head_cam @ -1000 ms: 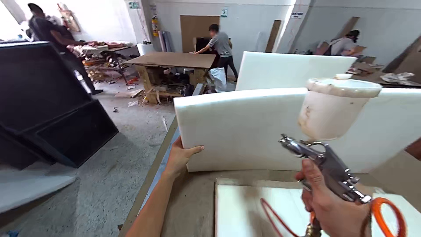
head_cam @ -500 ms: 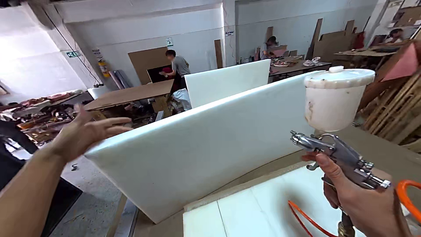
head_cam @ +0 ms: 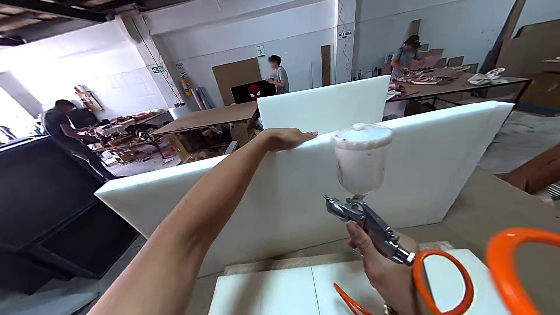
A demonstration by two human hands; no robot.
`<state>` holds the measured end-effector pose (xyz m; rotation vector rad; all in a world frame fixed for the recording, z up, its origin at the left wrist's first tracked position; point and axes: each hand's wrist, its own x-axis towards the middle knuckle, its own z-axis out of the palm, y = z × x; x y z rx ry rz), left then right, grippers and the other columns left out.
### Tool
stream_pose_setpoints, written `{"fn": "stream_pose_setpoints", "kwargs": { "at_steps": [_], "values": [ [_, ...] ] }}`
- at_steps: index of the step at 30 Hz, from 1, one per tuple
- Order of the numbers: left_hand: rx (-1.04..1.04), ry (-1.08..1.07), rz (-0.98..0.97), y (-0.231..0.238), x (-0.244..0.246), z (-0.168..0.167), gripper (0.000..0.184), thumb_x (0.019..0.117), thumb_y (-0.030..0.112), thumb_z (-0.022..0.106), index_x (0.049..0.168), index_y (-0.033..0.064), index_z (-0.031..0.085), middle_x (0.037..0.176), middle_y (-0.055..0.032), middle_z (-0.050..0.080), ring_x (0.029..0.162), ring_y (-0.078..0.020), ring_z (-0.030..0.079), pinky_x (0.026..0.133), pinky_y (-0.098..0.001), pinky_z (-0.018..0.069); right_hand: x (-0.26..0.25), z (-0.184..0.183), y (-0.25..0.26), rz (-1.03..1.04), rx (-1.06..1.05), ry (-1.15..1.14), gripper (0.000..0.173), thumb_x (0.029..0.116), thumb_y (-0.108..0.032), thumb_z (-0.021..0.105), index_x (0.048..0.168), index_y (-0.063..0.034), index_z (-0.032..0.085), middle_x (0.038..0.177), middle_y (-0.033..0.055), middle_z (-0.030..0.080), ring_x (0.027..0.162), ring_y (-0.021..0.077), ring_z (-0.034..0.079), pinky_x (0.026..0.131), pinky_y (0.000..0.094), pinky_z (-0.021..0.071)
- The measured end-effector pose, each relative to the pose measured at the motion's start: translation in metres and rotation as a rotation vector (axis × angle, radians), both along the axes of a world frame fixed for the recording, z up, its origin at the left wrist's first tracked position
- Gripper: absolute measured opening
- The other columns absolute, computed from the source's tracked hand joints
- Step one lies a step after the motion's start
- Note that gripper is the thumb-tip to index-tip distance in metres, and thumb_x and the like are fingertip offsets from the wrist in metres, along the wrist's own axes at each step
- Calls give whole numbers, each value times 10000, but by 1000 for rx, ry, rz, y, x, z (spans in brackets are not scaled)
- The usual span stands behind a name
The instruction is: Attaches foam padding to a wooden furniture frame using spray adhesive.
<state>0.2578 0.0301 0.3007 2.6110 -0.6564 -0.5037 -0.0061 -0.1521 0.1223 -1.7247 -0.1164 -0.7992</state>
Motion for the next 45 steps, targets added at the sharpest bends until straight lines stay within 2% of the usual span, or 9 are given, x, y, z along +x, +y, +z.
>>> {"fn": "stream_pose_setpoints", "kwargs": {
  "at_steps": [5, 8, 13, 18, 22, 29, 32, 37, 45],
  "values": [
    [32, -47, -52, 8, 2, -3, 896, 974, 791, 214, 1033, 41, 699, 955, -160, 702, 904, -275, 695, 805, -572, 549, 1, -1, -76, -380, -43, -5, 366, 974, -459, 681, 1009, -99, 731, 760, -9, 710, 585, 102, 670, 487, 314, 578],
    [23, -91, -125, -1, 9, 0, 811, 1022, 713, 245, 919, 32, 673, 814, -137, 648, 763, -248, 648, 699, -509, 524, -22, 13, -86, -272, 23, 84, 395, 979, -452, 681, 1046, -63, 700, 758, 29, 712, 467, 130, 608, 368, 318, 519],
    [-53, -69, -161, -39, 23, -3, 709, 1061, 628, 292, 998, 39, 683, 840, -129, 660, 764, -226, 650, 705, -471, 534, -41, 20, -121, -370, 5, 78, 489, 1007, -461, 641, 1245, -34, 622, 776, 38, 699, 448, 145, 592, 341, 328, 503],
    [-59, -118, -227, -94, 24, -2, 692, 1074, 598, 300, 1049, 23, 684, 910, -150, 667, 834, -246, 655, 765, -499, 530, -54, 32, -158, -271, 135, 189, 426, 1003, -477, 640, 1140, -76, 608, 791, 58, 709, 380, 138, 523, 291, 289, 443],
    [-54, -151, -237, -144, 26, -6, 706, 1065, 620, 302, 1065, 27, 685, 936, -157, 674, 866, -264, 667, 789, -535, 534, -35, 20, -219, -441, 136, 154, 479, 1025, -454, 609, 1324, -84, 558, 760, 38, 682, 376, 131, 519, 283, 291, 436],
    [-5, -147, -223, -240, 32, -5, 777, 1041, 679, 269, 1097, 31, 693, 979, -182, 684, 913, -298, 675, 814, -579, 529, -21, 5, -300, -411, 106, 204, 502, 1000, -502, 624, 1277, -84, 597, 777, 18, 685, 411, 120, 534, 309, 292, 439],
    [-43, -75, -204, -266, 37, -4, 768, 1035, 689, 271, 1191, 65, 691, 1038, -162, 702, 954, -265, 686, 851, -544, 542, -12, 9, -321, -295, 146, 206, 455, 971, -539, 651, 1129, -112, 648, 777, 27, 712, 388, 127, 523, 296, 288, 431],
    [-70, -14, -155, -286, 33, -7, 764, 1019, 710, 289, 1208, 93, 698, 1048, -141, 716, 965, -235, 695, 861, -518, 552, 13, 12, -373, -476, -22, 153, 447, 944, -580, 656, 1026, -145, 713, 753, 24, 688, 442, 157, 565, 361, 354, 483],
    [-75, 11, -86, -288, 31, -8, 763, 1004, 727, 309, 1269, 120, 688, 1090, -143, 716, 1008, -245, 694, 899, -523, 545, 27, 25, -420, -369, 170, 192, 445, 926, -570, 701, 1003, -132, 707, 754, 73, 701, 349, 188, 485, 289, 337, 434]
  ]
}}
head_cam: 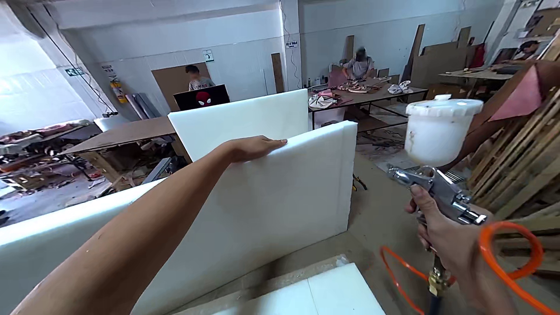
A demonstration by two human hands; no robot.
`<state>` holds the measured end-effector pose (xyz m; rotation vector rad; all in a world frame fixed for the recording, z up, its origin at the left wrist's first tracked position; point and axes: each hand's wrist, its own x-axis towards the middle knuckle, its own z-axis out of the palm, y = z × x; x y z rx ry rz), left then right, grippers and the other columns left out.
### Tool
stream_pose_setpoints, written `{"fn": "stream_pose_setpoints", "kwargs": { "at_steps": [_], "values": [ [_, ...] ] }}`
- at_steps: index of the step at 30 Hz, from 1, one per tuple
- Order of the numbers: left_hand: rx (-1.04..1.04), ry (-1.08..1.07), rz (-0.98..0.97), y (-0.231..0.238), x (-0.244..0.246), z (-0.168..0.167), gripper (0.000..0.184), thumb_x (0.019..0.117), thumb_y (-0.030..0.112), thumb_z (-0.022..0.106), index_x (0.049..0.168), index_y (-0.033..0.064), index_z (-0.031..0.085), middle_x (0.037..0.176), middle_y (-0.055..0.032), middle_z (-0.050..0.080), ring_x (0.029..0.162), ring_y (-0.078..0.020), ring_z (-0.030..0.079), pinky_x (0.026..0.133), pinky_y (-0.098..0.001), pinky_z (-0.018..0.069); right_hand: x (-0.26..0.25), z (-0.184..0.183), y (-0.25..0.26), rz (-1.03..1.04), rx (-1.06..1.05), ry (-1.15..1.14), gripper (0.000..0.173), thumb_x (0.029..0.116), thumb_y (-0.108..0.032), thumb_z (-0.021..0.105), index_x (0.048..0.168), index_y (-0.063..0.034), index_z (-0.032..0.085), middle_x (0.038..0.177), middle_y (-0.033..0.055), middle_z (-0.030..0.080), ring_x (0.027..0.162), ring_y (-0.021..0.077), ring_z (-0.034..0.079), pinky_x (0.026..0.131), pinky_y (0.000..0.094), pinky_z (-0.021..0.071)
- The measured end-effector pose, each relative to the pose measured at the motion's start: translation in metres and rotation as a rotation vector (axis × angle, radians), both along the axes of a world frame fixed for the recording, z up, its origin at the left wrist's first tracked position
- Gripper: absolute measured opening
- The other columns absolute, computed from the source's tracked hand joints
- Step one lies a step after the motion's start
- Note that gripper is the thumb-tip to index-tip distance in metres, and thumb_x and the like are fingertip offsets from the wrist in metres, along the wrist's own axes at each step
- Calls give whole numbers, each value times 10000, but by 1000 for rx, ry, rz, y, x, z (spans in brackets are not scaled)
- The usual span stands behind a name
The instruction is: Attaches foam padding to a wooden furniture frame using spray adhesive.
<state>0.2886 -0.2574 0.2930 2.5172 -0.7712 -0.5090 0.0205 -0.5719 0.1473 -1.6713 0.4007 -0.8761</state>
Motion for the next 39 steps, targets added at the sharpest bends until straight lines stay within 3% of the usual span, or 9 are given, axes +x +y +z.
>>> {"fn": "stream_pose_setpoints", "kwargs": {
  "at_steps": [3, 7, 10, 14, 17, 25, 29, 34, 39],
  "values": [
    [-39, 23, 1, 0, -2, -2, 736, 1005, 717, 327, 1259, 133, 695, 1049, -124, 726, 968, -226, 705, 869, -495, 564, 9, 4, -18, -17, 24, 103, 473, 950, -578, 662, 1095, -129, 692, 763, 49, 682, 390, 132, 474, 346, 309, 443],
    [-60, 13, 4, 1, -10, -1, 726, 1015, 701, 338, 1229, 109, 701, 1029, -141, 723, 945, -247, 705, 855, -518, 564, 15, 0, -21, -28, -51, 129, 403, 963, -516, 680, 1073, -129, 712, 772, 57, 688, 418, 158, 511, 365, 335, 461],
    [-51, 26, 10, 0, -15, -3, 723, 1025, 688, 323, 1240, 106, 693, 1045, -140, 719, 953, -243, 701, 857, -515, 562, 12, 2, -21, -60, -75, 120, 453, 961, -570, 658, 1107, -143, 689, 804, 65, 690, 421, 177, 517, 377, 367, 481],
    [-53, 25, 29, 1, -13, -1, 745, 1000, 723, 341, 1188, 107, 716, 996, -133, 728, 908, -230, 713, 824, -499, 576, 11, 6, -30, -43, -115, 120, 509, 900, -656, 681, 947, -150, 706, 712, 67, 674, 366, 186, 468, 330, 361, 430],
    [-50, 35, 38, 1, -12, -2, 747, 996, 726, 349, 1208, 107, 709, 1009, -135, 727, 922, -234, 711, 835, -503, 572, 6, 20, -22, -34, -115, 126, 462, 955, -656, 594, 1029, -204, 656, 764, 0, 648, 386, 110, 436, 344, 283, 419],
    [-56, 31, 3, 4, -17, 2, 726, 1007, 707, 349, 1189, 106, 713, 990, -123, 721, 908, -214, 701, 827, -479, 566, 9, 30, -14, -106, -169, -38, 427, 934, -578, 694, 988, -154, 703, 746, 55, 694, 381, 195, 516, 317, 363, 446],
    [16, -63, -47, 5, -13, 3, 771, 1015, 712, 303, 1156, 76, 715, 998, -146, 708, 933, -246, 687, 846, -530, 538, -6, 44, 13, -23, -115, 77, 419, 979, -553, 636, 970, -138, 693, 735, 57, 682, 354, 155, 461, 312, 314, 431],
    [162, -234, -59, 28, -1, 13, 801, 1018, 712, 300, 1268, 45, 665, 1197, -240, 677, 1169, -401, 635, 978, -688, 453, -15, 46, 60, 141, -64, 74, 412, 966, -530, 657, 1024, -123, 685, 764, 87, 689, 341, 174, 460, 294, 313, 429],
    [86, -96, -43, 112, -23, 16, 731, 1069, 627, 234, 1344, 69, 618, 1210, -205, 665, 1131, -323, 640, 971, -595, 476, -26, 41, 128, 142, -148, 96, 455, 944, -595, 659, 1046, -154, 708, 788, 86, 704, 370, 208, 502, 313, 349, 450]
  ]
}}
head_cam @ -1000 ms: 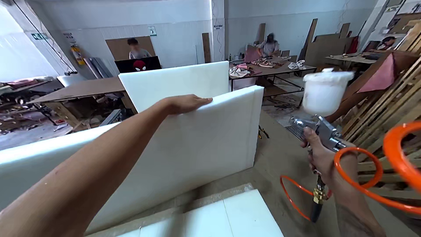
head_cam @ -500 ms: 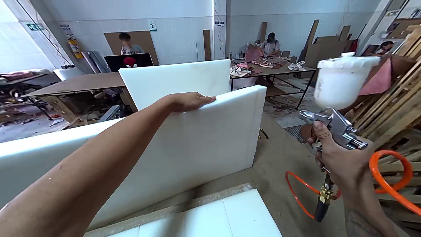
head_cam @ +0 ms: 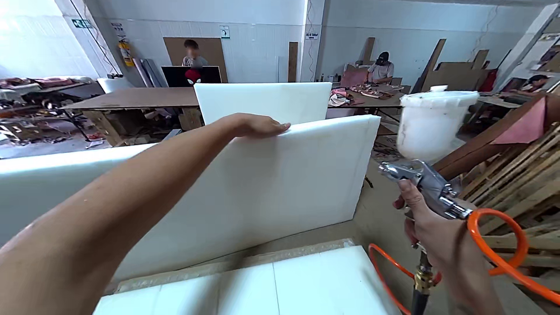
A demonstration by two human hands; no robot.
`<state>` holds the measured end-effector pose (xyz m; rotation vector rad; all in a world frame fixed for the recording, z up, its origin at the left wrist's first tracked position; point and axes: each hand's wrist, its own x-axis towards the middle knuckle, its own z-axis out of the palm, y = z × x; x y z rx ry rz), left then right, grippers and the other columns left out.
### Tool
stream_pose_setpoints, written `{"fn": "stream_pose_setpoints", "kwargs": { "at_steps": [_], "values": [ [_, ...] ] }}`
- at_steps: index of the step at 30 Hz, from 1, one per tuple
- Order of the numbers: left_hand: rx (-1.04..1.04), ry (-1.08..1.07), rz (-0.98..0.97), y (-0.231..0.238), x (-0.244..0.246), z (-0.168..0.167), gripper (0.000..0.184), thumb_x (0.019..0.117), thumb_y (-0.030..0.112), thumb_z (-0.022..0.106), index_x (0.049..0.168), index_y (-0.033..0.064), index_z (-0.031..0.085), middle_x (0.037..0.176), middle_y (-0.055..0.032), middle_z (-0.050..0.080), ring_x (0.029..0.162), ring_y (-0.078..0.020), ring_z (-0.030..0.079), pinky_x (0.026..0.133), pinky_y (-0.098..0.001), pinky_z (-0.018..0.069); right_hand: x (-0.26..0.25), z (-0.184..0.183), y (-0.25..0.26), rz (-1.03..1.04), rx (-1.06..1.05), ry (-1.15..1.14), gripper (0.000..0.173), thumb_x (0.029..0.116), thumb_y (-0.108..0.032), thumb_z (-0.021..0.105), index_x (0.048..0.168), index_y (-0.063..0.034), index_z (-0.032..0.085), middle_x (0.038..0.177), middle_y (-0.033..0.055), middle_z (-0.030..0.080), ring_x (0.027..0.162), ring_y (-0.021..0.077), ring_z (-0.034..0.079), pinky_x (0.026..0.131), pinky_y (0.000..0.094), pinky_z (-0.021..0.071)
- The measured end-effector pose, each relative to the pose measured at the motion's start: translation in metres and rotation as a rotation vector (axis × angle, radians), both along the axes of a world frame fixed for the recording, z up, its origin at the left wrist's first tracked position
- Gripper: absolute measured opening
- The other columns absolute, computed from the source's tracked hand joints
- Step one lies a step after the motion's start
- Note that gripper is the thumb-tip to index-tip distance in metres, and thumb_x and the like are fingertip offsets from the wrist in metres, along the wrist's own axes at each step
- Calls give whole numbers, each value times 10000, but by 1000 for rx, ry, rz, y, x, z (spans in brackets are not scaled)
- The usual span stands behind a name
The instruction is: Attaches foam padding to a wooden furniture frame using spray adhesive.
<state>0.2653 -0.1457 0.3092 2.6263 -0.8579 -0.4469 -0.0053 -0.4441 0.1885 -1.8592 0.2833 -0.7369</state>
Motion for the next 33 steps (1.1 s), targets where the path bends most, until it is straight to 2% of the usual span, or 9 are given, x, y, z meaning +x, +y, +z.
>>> {"fn": "stream_pose_setpoints", "kwargs": {
  "at_steps": [4, 7, 9, 13, 15, 19, 23, 28, 33],
  "values": [
    [-33, 46, 68, 79, -8, -1, 719, 1061, 640, 242, 1369, 108, 617, 1201, -176, 677, 1104, -286, 655, 957, -565, 497, -6, -4, 56, 66, 32, 16, 474, 911, -621, 684, 995, -156, 723, 775, 86, 704, 372, 206, 501, 321, 342, 456],
    [-9, 41, 91, 133, -12, -3, 802, 1021, 715, 243, 1227, 84, 694, 1053, -158, 705, 964, -262, 680, 861, -548, 527, -8, -7, 96, -102, -58, -58, 470, 906, -626, 692, 942, -160, 729, 742, 65, 707, 381, 207, 535, 323, 372, 471],
    [0, 41, 85, 165, -18, -4, 826, 1004, 738, 248, 1121, 66, 713, 956, -141, 706, 874, -242, 685, 794, -521, 542, -16, -4, 133, -6, 48, -66, 389, 924, -533, 725, 950, -145, 721, 733, 88, 713, 348, 192, 497, 298, 332, 440],
    [-32, 51, 107, 219, -30, -3, 800, 999, 741, 259, 1095, 92, 717, 941, -113, 718, 860, -218, 700, 772, -500, 564, -21, -13, 190, 17, 38, 15, 459, 911, -636, 679, 968, -183, 722, 726, 72, 683, 359, 193, 469, 324, 336, 444],
    [-58, 56, 123, 239, -37, -4, 796, 992, 748, 275, 1069, 93, 721, 926, -105, 722, 844, -211, 704, 756, -485, 570, -22, -13, 212, -26, 25, 15, 468, 913, -640, 676, 960, -177, 719, 719, 75, 683, 358, 203, 478, 323, 354, 451],
    [-62, 49, 107, 264, -41, -4, 784, 1007, 725, 281, 1064, 72, 710, 937, -114, 716, 863, -211, 701, 777, -484, 568, -33, -10, 256, 133, 57, 55, 454, 908, -629, 688, 971, -181, 721, 706, 73, 673, 342, 177, 442, 308, 316, 421],
    [-17, -26, 103, 279, -50, -2, 777, 1014, 712, 282, 1032, 58, 701, 893, -118, 691, 823, -216, 678, 752, -488, 546, -33, -17, 263, -46, -109, -32, 429, 946, -581, 669, 966, -155, 717, 739, 61, 686, 391, 205, 528, 333, 385, 472],
    [27, -105, 151, 304, -61, 0, 778, 1028, 696, 274, 974, 47, 701, 852, -123, 678, 776, -220, 662, 725, -500, 534, -32, -27, 296, 259, 139, -32, 395, 930, -526, 716, 1012, -140, 718, 756, 93, 704, 352, 175, 480, 294, 307, 426],
    [43, -151, 208, 343, -77, -1, 755, 1043, 668, 285, 985, 42, 702, 851, -126, 676, 774, -229, 663, 728, -509, 541, -25, -38, 313, 204, 108, -87, 380, 969, -523, 665, 1044, -152, 687, 746, 58, 694, 366, 167, 493, 302, 313, 431]
  ]
}}
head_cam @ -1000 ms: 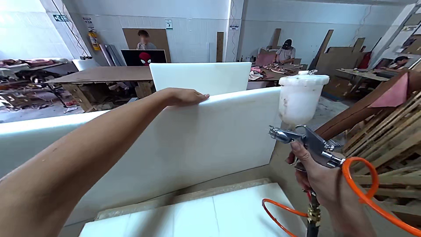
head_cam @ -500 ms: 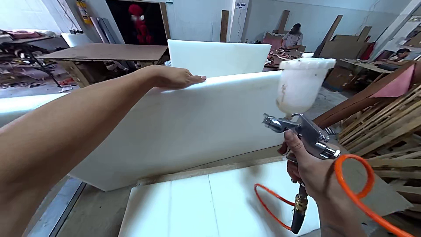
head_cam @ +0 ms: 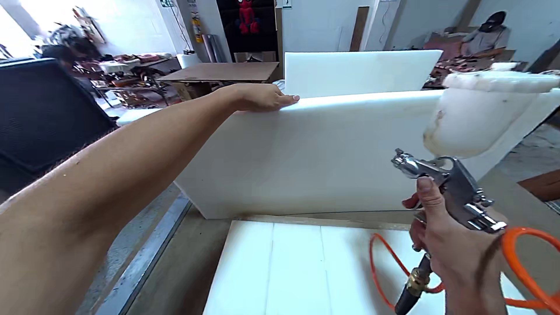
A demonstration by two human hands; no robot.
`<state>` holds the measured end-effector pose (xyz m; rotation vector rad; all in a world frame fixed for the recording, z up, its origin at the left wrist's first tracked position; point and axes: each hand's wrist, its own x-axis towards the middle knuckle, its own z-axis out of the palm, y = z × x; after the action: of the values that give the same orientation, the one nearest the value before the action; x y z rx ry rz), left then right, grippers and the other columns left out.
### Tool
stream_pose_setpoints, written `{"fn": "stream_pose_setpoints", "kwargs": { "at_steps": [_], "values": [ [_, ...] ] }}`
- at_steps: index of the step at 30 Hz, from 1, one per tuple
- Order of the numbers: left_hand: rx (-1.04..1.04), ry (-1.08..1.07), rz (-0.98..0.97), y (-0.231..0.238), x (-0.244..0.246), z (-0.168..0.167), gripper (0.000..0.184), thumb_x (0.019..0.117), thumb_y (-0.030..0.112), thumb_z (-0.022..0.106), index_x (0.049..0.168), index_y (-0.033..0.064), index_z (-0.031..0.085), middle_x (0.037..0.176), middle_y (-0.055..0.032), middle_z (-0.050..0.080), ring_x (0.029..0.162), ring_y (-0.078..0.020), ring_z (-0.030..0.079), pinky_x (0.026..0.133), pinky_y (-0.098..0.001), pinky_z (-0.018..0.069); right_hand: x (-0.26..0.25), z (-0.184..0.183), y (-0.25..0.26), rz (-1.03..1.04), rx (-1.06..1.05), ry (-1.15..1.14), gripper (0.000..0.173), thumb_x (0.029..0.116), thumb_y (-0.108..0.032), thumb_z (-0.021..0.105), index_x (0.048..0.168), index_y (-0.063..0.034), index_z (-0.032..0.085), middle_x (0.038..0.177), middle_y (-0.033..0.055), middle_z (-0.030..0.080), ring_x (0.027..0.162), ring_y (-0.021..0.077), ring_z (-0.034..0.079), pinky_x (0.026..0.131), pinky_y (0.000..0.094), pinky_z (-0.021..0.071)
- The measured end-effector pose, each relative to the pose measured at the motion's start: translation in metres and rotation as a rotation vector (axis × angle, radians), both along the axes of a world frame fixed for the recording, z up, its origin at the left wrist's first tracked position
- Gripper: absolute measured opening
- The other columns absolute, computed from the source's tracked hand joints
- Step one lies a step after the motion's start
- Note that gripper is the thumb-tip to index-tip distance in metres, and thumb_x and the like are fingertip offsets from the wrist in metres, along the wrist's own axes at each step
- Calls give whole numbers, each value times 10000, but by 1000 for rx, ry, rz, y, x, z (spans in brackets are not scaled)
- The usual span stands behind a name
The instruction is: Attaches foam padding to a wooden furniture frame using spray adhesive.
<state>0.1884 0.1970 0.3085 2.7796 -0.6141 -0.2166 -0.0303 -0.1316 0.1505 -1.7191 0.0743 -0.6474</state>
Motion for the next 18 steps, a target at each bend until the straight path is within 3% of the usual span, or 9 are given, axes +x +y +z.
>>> {"fn": "stream_pose_setpoints", "kwargs": {
  "at_steps": [3, 6, 8, 13, 16, 18],
  "values": [
    [20, -23, -8, 22, -11, 4, 756, 1056, 645, 276, 1010, 16, 692, 881, -169, 663, 824, -295, 654, 764, -579, 517, -13, 8, 21, 94, 78, 20, 375, 930, -515, 718, 980, -144, 716, 744, 80, 705, 345, 174, 471, 291, 314, 420],
    [21, -31, -21, 48, -13, 4, 780, 1043, 674, 265, 1031, 33, 709, 897, -175, 684, 847, -310, 676, 777, -607, 528, -11, 17, 17, -136, -70, -31, 405, 962, -540, 665, 1005, -139, 709, 753, 50, 693, 394, 171, 516, 332, 344, 454],
    [-13, -11, -24, 64, -17, 2, 783, 1029, 697, 274, 1038, 51, 716, 900, -160, 691, 848, -293, 680, 779, -589, 537, -12, 20, 15, -281, -74, -84, 406, 963, -534, 673, 966, -128, 699, 734, 50, 689, 394, 174, 534, 334, 357, 468],
    [-66, 22, -60, 86, -21, 0, 748, 997, 736, 301, 1048, 130, 738, 897, -103, 717, 842, -236, 702, 764, -533, 569, -20, 27, 24, -292, -49, -37, 446, 905, -598, 716, 906, -152, 722, 711, 64, 706, 359, 204, 510, 314, 370, 459],
    [-72, 41, -69, 87, -22, 0, 719, 999, 725, 311, 1052, 145, 734, 886, -87, 716, 827, -222, 701, 747, -505, 573, -17, 29, 4, -401, -78, 18, 526, 915, -678, 643, 1022, -165, 694, 745, 70, 686, 392, 204, 516, 353, 391, 467],
    [-80, 49, -74, 86, -22, 0, 695, 1004, 711, 325, 1055, 154, 738, 874, -80, 718, 811, -213, 702, 729, -492, 577, -21, 37, 2, -339, 1, 42, 488, 925, -665, 637, 1043, -193, 682, 766, 53, 694, 369, 169, 469, 331, 334, 428]
  ]
}}
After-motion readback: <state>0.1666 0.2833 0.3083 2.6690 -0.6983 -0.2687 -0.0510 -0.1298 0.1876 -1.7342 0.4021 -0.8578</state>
